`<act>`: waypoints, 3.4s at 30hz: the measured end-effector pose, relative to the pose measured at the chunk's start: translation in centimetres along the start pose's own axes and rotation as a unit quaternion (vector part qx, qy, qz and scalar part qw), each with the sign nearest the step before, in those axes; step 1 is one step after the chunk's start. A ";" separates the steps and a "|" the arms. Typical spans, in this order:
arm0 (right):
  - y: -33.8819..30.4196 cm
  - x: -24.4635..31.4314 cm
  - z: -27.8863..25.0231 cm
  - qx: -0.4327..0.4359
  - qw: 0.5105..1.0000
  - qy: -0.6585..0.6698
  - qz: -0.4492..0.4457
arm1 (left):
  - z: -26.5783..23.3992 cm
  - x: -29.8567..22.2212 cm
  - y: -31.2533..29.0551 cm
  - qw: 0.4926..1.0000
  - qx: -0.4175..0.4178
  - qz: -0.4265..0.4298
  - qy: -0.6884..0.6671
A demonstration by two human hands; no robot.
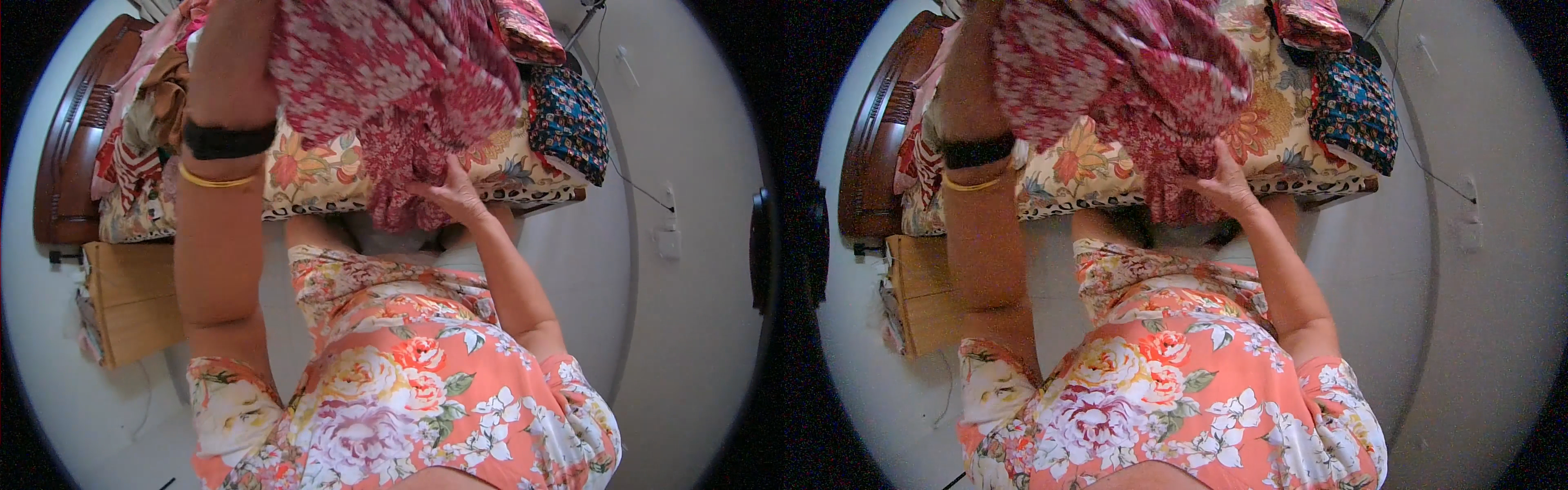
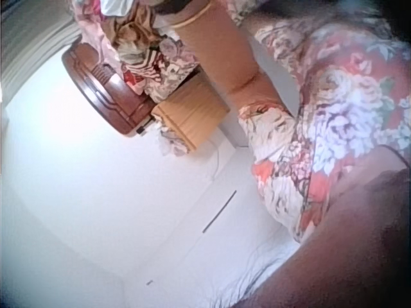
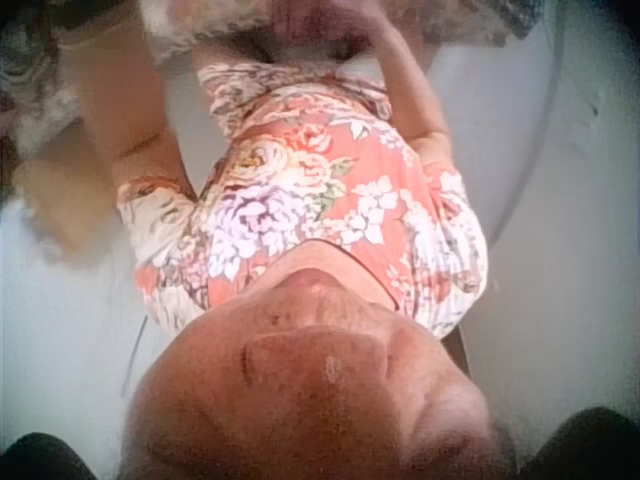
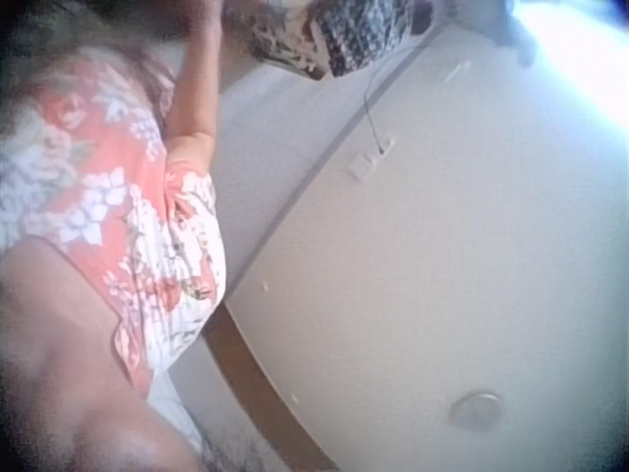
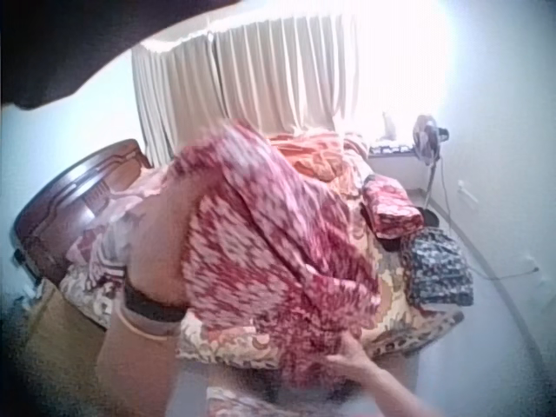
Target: The person picks up several items of clothing from a bed and folds them by hand on the bed surface.
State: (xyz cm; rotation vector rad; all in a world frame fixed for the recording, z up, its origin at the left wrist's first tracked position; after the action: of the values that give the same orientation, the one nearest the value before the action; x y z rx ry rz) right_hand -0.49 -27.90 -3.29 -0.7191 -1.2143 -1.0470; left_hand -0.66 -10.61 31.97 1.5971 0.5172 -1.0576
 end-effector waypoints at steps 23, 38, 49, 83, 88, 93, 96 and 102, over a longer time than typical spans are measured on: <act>1.2 24.8 -11.3 -0.247 0.642 -0.695 -0.211 | -19.9 -9.4 -5.1 0.808 -0.191 0.007 0.558; 3.4 35.2 -10.4 -0.133 0.938 0.092 -0.306 | -6.0 -8.2 -6.1 0.746 -0.188 0.220 0.599; 13.4 46.6 -10.0 -0.033 0.950 -0.279 -0.141 | 4.3 11.3 -9.7 0.936 -0.246 -0.051 -0.247; 0.8 6.1 6.1 0.091 0.973 -0.135 0.166 | -12.5 24.3 -24.5 0.836 -0.417 -0.338 0.115; -4.4 10.8 6.6 0.147 0.955 -0.023 0.258 | -16.1 18.8 -22.5 0.627 -0.303 -0.265 0.667; -5.9 14.2 6.5 0.194 0.947 -0.127 0.221 | -14.1 18.3 -19.7 0.573 -0.096 -0.172 0.796; -6.6 16.1 7.5 0.250 0.927 -0.217 0.178 | -8.3 18.4 -17.6 0.589 0.053 0.010 0.806; -7.1 21.0 4.7 0.150 0.976 -0.138 0.082 | -1.3 20.5 -20.4 0.704 0.304 -0.107 0.632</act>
State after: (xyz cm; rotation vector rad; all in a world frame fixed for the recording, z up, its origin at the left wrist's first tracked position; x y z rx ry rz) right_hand -8.58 -31.64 17.57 -0.7289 -1.4867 -0.6215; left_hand -5.74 -7.16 3.65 2.8374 1.3744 -0.0419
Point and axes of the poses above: each hand's wrist, its own y-axis towards the middle knuckle, its own z-axis out of the palm, x = y × z, the point moved 8 cm from there along y, towards the middle knuckle, and after that the axes turned 10 degrees about y, right-handed, at the moved point
